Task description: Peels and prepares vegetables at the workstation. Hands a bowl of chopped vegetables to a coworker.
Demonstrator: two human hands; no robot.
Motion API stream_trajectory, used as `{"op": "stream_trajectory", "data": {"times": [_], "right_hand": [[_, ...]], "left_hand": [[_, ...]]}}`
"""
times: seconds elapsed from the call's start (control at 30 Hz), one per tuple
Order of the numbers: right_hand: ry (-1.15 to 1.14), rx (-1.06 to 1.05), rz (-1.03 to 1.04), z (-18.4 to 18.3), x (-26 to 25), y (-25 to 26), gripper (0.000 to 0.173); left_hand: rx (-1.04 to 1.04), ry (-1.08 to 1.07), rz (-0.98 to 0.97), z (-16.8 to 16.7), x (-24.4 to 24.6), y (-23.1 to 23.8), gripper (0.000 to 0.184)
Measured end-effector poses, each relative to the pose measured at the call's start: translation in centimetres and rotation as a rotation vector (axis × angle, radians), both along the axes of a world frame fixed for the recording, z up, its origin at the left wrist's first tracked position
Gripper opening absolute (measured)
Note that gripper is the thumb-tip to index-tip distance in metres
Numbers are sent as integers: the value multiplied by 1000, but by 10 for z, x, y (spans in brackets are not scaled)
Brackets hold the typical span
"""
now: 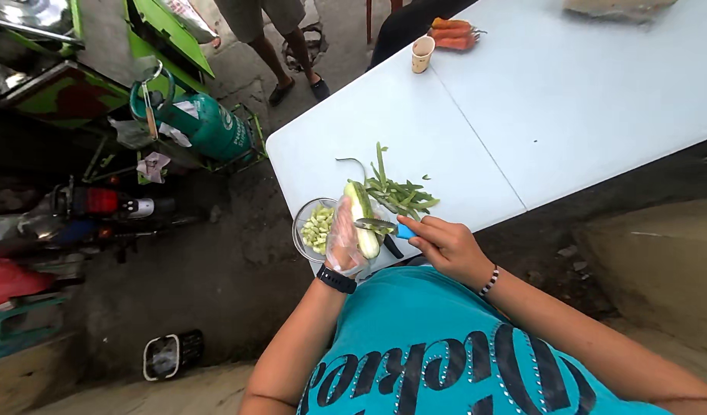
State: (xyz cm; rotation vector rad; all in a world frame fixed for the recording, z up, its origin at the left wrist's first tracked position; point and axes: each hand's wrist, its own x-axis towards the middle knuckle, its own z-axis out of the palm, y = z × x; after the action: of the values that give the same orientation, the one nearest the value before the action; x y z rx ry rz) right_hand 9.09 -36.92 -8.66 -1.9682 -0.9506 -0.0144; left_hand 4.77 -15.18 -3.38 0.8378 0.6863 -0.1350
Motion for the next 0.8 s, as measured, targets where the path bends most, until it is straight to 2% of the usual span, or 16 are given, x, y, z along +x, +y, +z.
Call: {"op": "stream_trajectory", "data": {"times": [0.5,0.8], "right_hand": [[58,-34,-60,-1,12,10,41],[117,-54,-47,-1,17,9,41]], "left_hand": [[129,-3,-35,2,-1,-5,52],[247,21,-84,-1,-2,-5,47]]}}
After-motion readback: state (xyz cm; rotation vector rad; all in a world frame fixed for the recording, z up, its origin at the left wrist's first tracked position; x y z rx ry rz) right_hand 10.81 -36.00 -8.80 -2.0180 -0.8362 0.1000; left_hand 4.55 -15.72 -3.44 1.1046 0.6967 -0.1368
